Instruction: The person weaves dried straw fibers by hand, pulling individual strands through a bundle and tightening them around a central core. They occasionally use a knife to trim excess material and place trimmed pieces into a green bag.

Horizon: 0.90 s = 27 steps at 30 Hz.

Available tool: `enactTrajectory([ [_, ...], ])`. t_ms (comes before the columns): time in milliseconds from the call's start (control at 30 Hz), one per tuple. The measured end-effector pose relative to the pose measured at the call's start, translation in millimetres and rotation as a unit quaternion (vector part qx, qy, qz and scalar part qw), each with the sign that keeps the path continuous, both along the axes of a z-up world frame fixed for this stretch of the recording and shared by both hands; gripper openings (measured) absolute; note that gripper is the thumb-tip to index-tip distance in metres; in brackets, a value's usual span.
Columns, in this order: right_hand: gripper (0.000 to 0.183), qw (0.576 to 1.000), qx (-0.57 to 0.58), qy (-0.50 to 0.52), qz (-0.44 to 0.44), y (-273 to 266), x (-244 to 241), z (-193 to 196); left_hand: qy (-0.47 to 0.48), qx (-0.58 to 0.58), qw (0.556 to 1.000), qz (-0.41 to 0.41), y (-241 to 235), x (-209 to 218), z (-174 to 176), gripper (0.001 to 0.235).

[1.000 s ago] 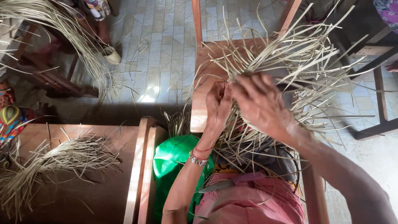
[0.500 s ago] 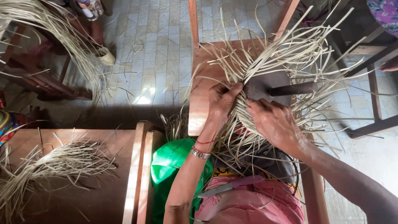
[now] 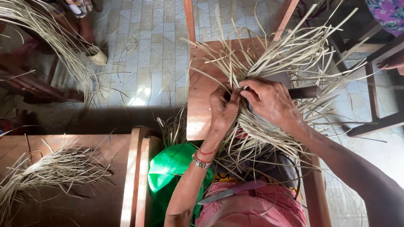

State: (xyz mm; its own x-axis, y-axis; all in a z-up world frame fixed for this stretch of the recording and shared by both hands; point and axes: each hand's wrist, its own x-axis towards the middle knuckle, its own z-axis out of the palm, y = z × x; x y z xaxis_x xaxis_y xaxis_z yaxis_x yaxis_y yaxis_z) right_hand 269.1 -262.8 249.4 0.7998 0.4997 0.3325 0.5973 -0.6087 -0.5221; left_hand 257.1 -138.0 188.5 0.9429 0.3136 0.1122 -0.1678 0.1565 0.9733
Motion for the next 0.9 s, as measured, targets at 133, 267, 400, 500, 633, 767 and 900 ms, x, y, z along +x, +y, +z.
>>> enactTrajectory([
  [133,0.016,0.994,0.1,0.007,0.041,7.1,8.1,1.7,-0.034,-0.003,0.999,-0.021,1.0,1.1,-0.3,0.015],
  [267,0.013,0.989,0.127,0.059,0.051,7.5,13.4,6.7,-0.04,-0.034,0.998,-0.048,3.7,6.8,-1.1,0.013],
  [400,0.004,0.995,0.061,0.048,0.061,9.8,13.2,12.9,-0.022,-0.043,0.997,-0.067,4.1,13.7,-15.2,0.012],
  [500,0.004,0.995,0.014,0.044,0.088,7.9,15.3,19.8,-0.015,-0.036,0.997,-0.068,6.6,9.8,-10.6,0.011],
  [633,0.002,0.988,-0.033,0.033,0.146,-5.4,23.0,9.1,0.083,0.095,0.991,-0.048,16.3,0.4,33.9,0.017],
  [767,0.005,0.986,-0.041,-0.017,0.158,0.0,15.7,20.7,0.055,0.05,0.995,-0.071,18.6,6.2,13.3,0.017],
  [900,0.003,0.969,-0.123,-0.08,0.199,-5.3,14.3,14.5,0.028,0.016,0.993,-0.116,19.0,14.9,-1.4,0.02],
])
